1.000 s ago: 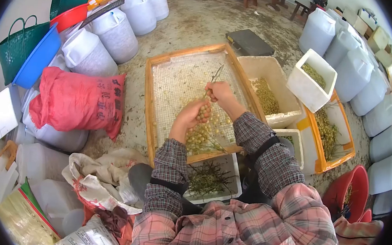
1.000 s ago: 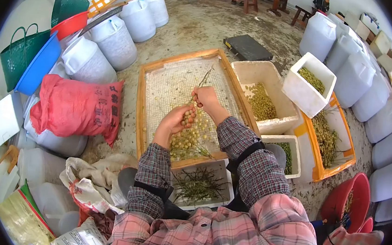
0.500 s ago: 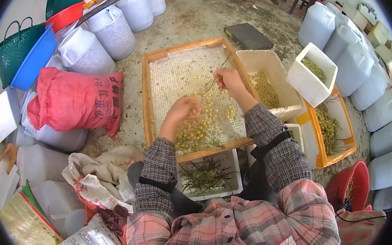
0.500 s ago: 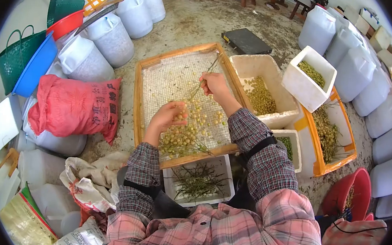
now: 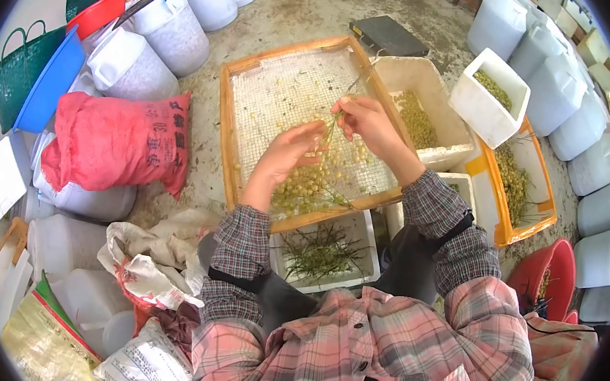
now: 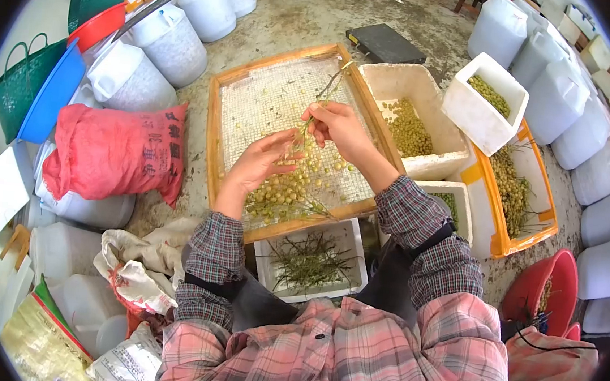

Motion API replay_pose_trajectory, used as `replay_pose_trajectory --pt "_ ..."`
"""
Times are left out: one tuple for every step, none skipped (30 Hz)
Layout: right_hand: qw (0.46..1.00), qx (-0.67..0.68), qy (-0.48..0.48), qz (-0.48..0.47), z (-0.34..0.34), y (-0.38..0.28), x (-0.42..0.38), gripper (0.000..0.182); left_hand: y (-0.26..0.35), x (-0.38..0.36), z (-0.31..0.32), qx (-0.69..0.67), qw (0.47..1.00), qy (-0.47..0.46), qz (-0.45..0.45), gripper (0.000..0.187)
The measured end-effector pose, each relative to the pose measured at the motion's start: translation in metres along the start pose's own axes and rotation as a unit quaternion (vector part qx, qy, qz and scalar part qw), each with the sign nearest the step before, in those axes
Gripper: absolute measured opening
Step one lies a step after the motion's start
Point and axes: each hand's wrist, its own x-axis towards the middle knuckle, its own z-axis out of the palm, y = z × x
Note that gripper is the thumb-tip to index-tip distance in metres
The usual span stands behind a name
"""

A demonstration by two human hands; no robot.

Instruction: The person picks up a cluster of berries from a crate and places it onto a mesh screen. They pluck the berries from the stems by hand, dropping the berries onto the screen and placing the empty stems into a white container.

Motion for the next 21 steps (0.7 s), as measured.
replay_pose_trajectory --pt "1.0 -0.002 0.003 0.0 0.002 0.001 0.0 0.027 -0.001 0.0 0.004 -0.046 0.999 -0.001 -0.009 0.034" --pt "1.0 -0.003 0.006 0.0 0.003 0.002 0.0 0.027 -0.001 0.0 0.006 -0.092 0.996 -0.002 -0.019 0.032" --pt "1.0 -0.003 0.011 0.001 0.005 0.003 -0.001 0.027 0.0 -0.002 0.008 -0.079 0.996 0.035 0.014 0.026" --pt "1.0 -0.001 0.02 -0.004 0.005 0.004 -0.002 0.027 -0.001 -0.002 0.005 -0.09 0.995 0.033 0.018 0.024" --pt "1.0 0.001 0.029 -0.008 0.005 0.003 -0.003 0.027 0.0 -0.001 -0.003 -0.1 0.994 0.03 0.022 0.023" --pt "0.999 0.003 0.038 -0.014 0.006 0.001 -0.004 0.027 0.005 -0.002 -0.006 -0.11 0.993 0.028 0.027 0.022" --pt "0.999 0.006 0.038 -0.019 0.007 -0.001 -0.006 0.027 0.009 -0.003 -0.009 -0.11 0.993 0.041 0.033 0.02" --pt "0.999 0.009 0.038 -0.024 0.009 -0.002 -0.009 0.027 0.013 -0.006 -0.011 -0.112 0.992 0.046 0.04 0.019" --pt "0.999 0.013 0.038 -0.03 0.01 -0.005 -0.013 0.027 0.018 -0.008 -0.015 -0.114 0.991 0.051 0.047 0.019" --pt "0.997 -0.019 0.044 -0.054 0.014 -0.01 -0.02 0.028 0.021 -0.008 -0.02 -0.115 0.99 0.056 0.055 0.019" --pt "0.995 -0.051 0.05 -0.076 0.019 -0.014 -0.031 0.028 0.021 -0.007 -0.026 -0.108 0.989 0.073 0.068 0.021" --pt "0.99 -0.084 0.056 -0.097 0.024 -0.016 -0.044 0.029 0.017 -0.005 -0.033 -0.082 0.991 0.088 0.061 0.021" --pt "0.985 -0.138 0.037 -0.099 0.027 -0.016 -0.058 0.029 0.013 -0.004 -0.039 -0.055 0.992 0.103 0.053 0.021" --pt "0.976 -0.192 0.017 -0.1 0.031 -0.013 -0.074 0.029 0.008 -0.002 -0.045 -0.028 0.992 0.117 0.046 0.02" --pt "0.964 -0.246 -0.002 -0.102 0.036 -0.009 -0.089 0.028 0.005 -0.003 -0.048 0.047 0.99 0.132 0.03 0.022" --pt "0.952 -0.264 -0.066 -0.142 0.04 0.006 -0.102 0.027 0.001 -0.004 -0.05 0.122 0.982 0.146 0.014 0.023" --pt "0.934 -0.28 -0.13 -0.181 0.044 0.023 -0.114 0.026 -0.003 -0.005 -0.052 0.196 0.968 0.159 -0.002 0.024" --pt "0.9 -0.365 -0.204 -0.122 0.047 0.031 -0.127 0.025 -0.013 -0.001 -0.056 0.235 0.96 0.155 -0.004 0.025" --pt "0.858 -0.421 -0.281 -0.087 0.046 0.06 -0.135 0.025 -0.027 0.005 -0.061 0.272 0.95 0.151 -0.005 0.025" --pt "0.822 -0.485 -0.295 -0.05 0.042 0.089 -0.143 0.024 -0.035 0.009 -0.063 0.31 0.94 0.144 -0.006 0.026" --pt "0.78 -0.546 -0.306 -0.014 0.037 0.116 -0.152 0.023 -0.027 0.003 -0.043 0.266 0.958 0.1 -0.047 0.022"
